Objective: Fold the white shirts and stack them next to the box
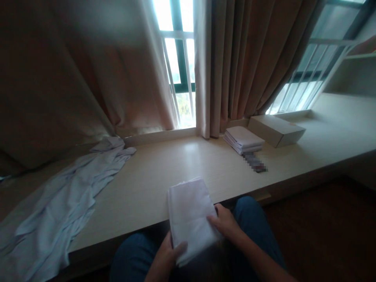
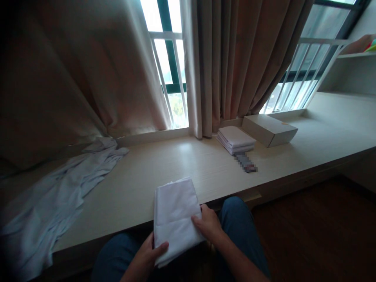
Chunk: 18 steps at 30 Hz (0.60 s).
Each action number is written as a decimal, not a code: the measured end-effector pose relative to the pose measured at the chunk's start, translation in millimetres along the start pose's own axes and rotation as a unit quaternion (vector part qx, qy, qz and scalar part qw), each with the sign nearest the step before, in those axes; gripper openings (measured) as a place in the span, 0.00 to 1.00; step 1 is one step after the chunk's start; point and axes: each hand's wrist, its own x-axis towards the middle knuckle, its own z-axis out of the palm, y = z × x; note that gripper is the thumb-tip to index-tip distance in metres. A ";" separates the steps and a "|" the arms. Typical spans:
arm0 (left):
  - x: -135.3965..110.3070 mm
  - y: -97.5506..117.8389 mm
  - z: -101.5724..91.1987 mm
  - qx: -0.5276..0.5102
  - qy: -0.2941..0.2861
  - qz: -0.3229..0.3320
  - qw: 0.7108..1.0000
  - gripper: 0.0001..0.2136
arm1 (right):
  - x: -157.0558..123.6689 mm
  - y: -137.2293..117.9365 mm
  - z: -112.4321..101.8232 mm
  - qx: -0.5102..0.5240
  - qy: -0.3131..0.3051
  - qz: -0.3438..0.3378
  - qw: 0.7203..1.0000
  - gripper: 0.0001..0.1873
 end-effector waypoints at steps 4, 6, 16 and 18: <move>-0.3 1.7 1.7 -0.025 -0.010 0.007 1.000 0.32 | 13.9 -44.5 0.5 -0.182 0.096 -0.163 0.965 0.24; 2.6 0.7 1.7 -0.035 -0.007 0.006 0.999 0.33 | 27.9 -67.7 10.7 -0.217 0.041 -0.255 0.941 0.27; 4.3 -8.8 -15.4 -0.071 0.017 -0.057 0.996 0.26 | 95.6 -91.2 63.2 -0.294 -0.087 -0.284 0.908 0.30; 3.7 -6.9 -14.1 -0.085 0.017 -0.073 0.994 0.28 | 93.7 -86.1 57.9 -0.275 -0.078 -0.301 0.910 0.29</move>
